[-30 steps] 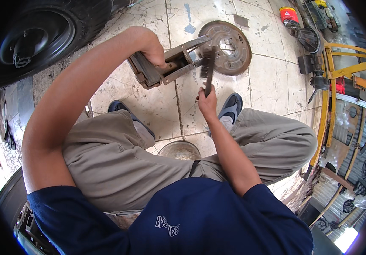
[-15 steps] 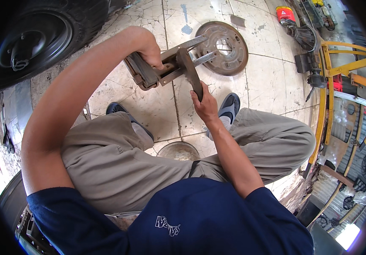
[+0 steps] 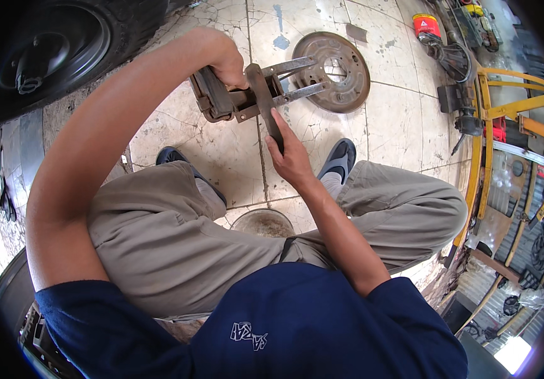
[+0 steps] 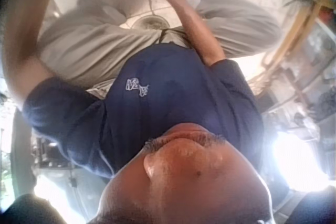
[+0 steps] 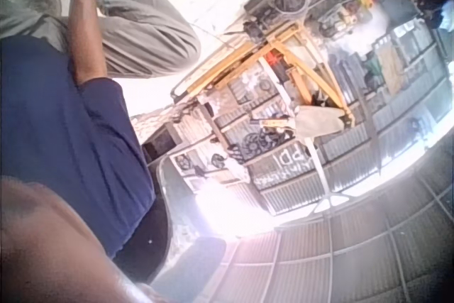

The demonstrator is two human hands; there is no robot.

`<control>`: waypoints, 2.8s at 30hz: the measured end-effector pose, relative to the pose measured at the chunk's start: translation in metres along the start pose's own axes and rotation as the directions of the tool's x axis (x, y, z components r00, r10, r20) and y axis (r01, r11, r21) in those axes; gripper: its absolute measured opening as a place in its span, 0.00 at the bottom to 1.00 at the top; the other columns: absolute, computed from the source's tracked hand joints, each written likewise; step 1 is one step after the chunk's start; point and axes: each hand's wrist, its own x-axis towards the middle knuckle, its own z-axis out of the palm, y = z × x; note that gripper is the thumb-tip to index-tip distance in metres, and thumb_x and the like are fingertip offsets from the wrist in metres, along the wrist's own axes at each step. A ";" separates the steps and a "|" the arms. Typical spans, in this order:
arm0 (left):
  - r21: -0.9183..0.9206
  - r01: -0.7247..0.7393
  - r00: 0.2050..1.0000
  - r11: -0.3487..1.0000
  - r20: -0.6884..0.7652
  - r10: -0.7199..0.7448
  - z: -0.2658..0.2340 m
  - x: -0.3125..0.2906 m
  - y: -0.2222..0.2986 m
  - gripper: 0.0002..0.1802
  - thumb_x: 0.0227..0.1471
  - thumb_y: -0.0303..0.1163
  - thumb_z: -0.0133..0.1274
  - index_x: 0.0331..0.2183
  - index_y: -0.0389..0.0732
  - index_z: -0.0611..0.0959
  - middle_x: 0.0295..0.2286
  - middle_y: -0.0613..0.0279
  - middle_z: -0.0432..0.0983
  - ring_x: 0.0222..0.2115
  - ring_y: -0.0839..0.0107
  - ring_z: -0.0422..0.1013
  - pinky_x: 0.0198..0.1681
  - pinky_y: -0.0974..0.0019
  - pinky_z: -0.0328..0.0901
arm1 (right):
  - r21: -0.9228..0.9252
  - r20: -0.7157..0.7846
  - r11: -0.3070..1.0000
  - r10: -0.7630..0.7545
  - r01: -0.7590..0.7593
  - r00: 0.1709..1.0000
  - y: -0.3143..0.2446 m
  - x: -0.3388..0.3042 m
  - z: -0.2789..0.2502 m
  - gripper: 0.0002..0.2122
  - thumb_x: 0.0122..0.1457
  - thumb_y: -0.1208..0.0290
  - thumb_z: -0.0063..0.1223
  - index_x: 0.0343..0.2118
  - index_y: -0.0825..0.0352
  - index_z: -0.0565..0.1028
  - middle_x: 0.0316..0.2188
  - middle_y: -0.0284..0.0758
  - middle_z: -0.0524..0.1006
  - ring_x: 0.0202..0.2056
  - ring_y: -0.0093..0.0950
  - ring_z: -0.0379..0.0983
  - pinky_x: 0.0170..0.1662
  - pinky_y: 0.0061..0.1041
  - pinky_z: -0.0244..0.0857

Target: The person sits on the floor and scrubs a detached brake drum and backing plate with a wire brush. The person rotates the parts to clean multiple surfaces, then places the cleaned components on the floor.

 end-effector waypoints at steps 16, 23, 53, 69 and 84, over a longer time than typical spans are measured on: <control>-0.010 -0.091 0.995 0.996 -0.029 0.091 0.003 0.006 -0.010 0.33 0.59 0.57 0.45 0.60 0.50 0.73 0.57 0.50 0.71 0.57 0.50 0.67 0.60 0.52 0.61 | -0.119 0.228 0.981 0.175 -0.151 0.958 0.005 0.024 -0.018 0.32 0.64 0.64 0.50 0.70 0.48 0.53 0.46 0.52 0.75 0.46 0.52 0.74 0.49 0.43 0.67; -0.039 -0.097 0.995 0.995 -0.017 0.096 0.002 0.006 -0.012 0.34 0.59 0.59 0.44 0.60 0.50 0.73 0.56 0.48 0.71 0.57 0.49 0.67 0.59 0.53 0.61 | -0.194 0.005 0.901 0.396 -0.388 0.918 0.013 0.046 -0.036 0.32 0.64 0.63 0.50 0.70 0.43 0.53 0.38 0.50 0.75 0.40 0.51 0.75 0.45 0.44 0.68; -0.041 -0.091 0.993 0.995 -0.085 0.087 0.005 0.002 -0.013 0.33 0.60 0.58 0.44 0.59 0.48 0.74 0.55 0.48 0.72 0.56 0.49 0.68 0.58 0.51 0.62 | -0.172 -0.157 0.889 0.401 -0.425 0.903 0.040 0.053 -0.057 0.32 0.64 0.64 0.49 0.70 0.47 0.54 0.42 0.53 0.79 0.42 0.54 0.76 0.46 0.46 0.68; -0.046 -0.114 0.990 0.992 -0.092 0.109 0.005 0.005 -0.012 0.33 0.59 0.57 0.45 0.59 0.48 0.75 0.54 0.46 0.73 0.55 0.49 0.69 0.58 0.52 0.63 | -0.115 -0.221 0.838 0.502 -0.533 0.836 0.048 0.041 -0.064 0.33 0.64 0.64 0.49 0.71 0.47 0.52 0.44 0.56 0.78 0.41 0.54 0.77 0.45 0.47 0.69; -0.070 -0.108 0.988 0.992 -0.121 0.099 0.012 0.006 -0.015 0.31 0.60 0.57 0.45 0.57 0.49 0.76 0.52 0.47 0.75 0.54 0.49 0.70 0.57 0.51 0.63 | -0.234 -0.170 0.859 0.424 -0.455 0.890 0.041 0.044 -0.057 0.32 0.64 0.62 0.49 0.70 0.44 0.52 0.41 0.54 0.79 0.41 0.54 0.77 0.44 0.48 0.69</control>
